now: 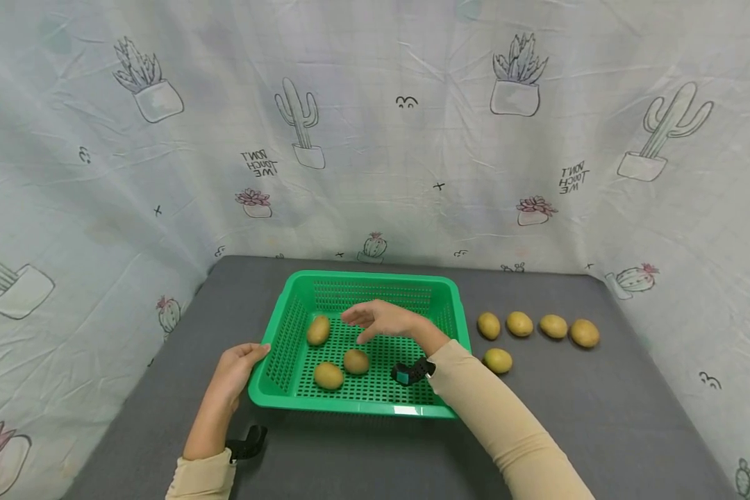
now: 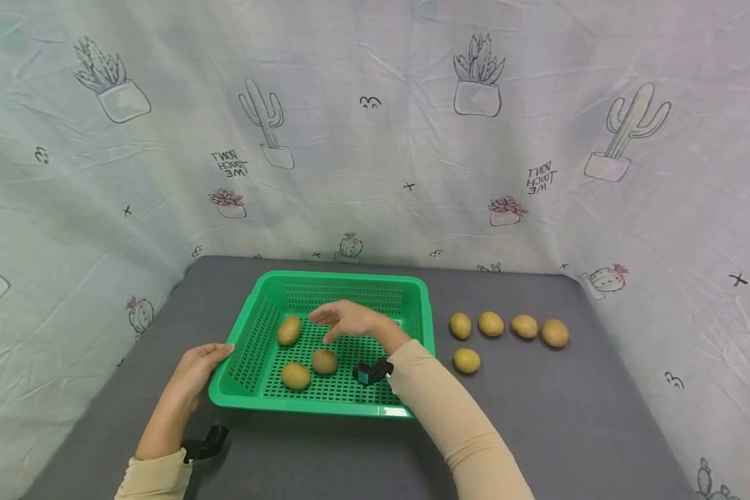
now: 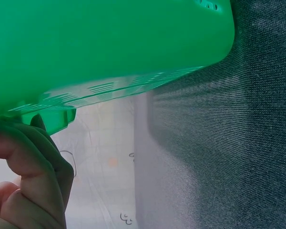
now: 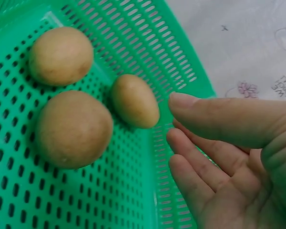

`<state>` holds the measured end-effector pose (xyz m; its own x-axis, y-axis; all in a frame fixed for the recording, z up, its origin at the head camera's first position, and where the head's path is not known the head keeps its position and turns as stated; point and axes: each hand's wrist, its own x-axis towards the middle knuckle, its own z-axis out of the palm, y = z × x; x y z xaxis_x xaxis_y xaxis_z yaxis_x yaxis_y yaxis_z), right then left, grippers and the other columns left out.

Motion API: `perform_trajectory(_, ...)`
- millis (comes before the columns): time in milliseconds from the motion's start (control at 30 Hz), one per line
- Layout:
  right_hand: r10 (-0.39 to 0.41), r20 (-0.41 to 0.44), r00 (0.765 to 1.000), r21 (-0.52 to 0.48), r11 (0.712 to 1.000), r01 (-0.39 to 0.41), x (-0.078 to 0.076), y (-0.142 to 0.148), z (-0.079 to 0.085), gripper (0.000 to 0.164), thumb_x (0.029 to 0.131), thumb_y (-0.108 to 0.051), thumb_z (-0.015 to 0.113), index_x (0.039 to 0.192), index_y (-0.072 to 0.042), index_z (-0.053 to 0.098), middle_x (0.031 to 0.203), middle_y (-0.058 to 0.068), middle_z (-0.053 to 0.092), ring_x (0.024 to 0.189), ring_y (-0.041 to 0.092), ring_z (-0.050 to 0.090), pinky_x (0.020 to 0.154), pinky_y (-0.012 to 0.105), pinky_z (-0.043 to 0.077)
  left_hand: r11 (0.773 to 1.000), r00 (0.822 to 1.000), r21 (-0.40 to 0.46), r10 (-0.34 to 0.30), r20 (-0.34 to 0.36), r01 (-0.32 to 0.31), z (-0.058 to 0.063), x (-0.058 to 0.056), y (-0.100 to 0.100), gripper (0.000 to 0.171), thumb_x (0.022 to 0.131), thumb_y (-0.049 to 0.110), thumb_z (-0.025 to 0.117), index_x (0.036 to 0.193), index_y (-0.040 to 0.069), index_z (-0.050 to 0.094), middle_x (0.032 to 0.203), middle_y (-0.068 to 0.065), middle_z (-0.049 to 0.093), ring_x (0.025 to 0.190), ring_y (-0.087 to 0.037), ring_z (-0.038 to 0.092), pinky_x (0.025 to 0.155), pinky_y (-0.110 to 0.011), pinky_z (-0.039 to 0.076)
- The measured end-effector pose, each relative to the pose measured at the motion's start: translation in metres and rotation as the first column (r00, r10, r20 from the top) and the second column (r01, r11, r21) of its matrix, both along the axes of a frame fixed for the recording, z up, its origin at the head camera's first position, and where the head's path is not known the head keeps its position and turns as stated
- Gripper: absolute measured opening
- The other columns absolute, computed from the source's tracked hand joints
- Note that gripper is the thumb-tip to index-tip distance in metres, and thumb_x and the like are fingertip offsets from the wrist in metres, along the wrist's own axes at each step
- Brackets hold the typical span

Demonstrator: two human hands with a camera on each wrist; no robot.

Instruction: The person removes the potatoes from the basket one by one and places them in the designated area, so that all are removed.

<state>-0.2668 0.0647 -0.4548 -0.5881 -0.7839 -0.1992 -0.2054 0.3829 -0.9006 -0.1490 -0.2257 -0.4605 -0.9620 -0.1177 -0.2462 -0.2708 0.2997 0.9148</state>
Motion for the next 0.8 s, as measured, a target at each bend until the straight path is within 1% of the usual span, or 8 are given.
perform_trajectory(200, 0.072, -0.018, 0.997, 0.071, 0.995, -0.07, 0.0, -0.005, -0.009, 0.056, 0.087, 0.003, 0.064, 0.14, -0.002, 0.044, 0.144, 0.011, 0.045, 0.135, 0.027, 0.04, 0.109, 0.038, 0.035, 1.0, 1.0, -0.018, -0.002, 0.002, 0.002, 0.0, 0.0, 0.0, 0.043, 0.1, 0.029, 0.048, 0.118, -0.009, 0.055, 0.073, 0.002, 0.06, 0.06, -0.008, 0.056, 0.061, -0.029, 0.049)
perform_trajectory(400, 0.117, -0.042, 0.992, 0.15, 0.983, -0.109, 0.002, -0.008, -0.012, 0.059, 0.086, 0.003, 0.064, 0.141, -0.004, 0.044, 0.145, 0.008, 0.045, 0.135, 0.025, 0.041, 0.107, 0.035, 0.037, 1.0, 1.0, -0.016, 0.004, 0.004, -0.004, 0.0, 0.0, 0.001, 0.043, 0.1, 0.029, 0.049, 0.117, -0.009, 0.055, 0.073, 0.002, 0.06, 0.061, -0.008, 0.056, 0.06, -0.029, 0.049)
perform_trajectory(567, 0.145, -0.028, 0.989, 0.172, 0.975, -0.138, 0.003, -0.008, -0.014, 0.06, 0.086, 0.004, 0.063, 0.142, -0.005, 0.042, 0.147, 0.008, 0.042, 0.137, 0.025, 0.037, 0.108, 0.036, 0.035, 1.0, 1.0, -0.005, 0.013, 0.005, -0.013, 0.0, 0.0, 0.001, 0.043, 0.1, 0.029, 0.049, 0.116, -0.01, 0.055, 0.073, 0.001, 0.061, 0.06, -0.008, 0.057, 0.059, -0.029, 0.049)
perform_trajectory(800, 0.203, -0.053, 0.978, 0.223, 0.957, -0.187, 0.001, -0.009, -0.018, 0.061, 0.087, 0.002, 0.063, 0.144, -0.008, 0.041, 0.148, 0.005, 0.041, 0.139, 0.022, 0.035, 0.109, 0.033, 0.034, 1.0, 1.0, -0.012, 0.014, 0.004, -0.014, 0.001, 0.001, 0.002, 0.043, 0.1, 0.029, 0.049, 0.116, -0.01, 0.056, 0.072, 0.002, 0.061, 0.059, -0.008, 0.057, 0.058, -0.028, 0.049)
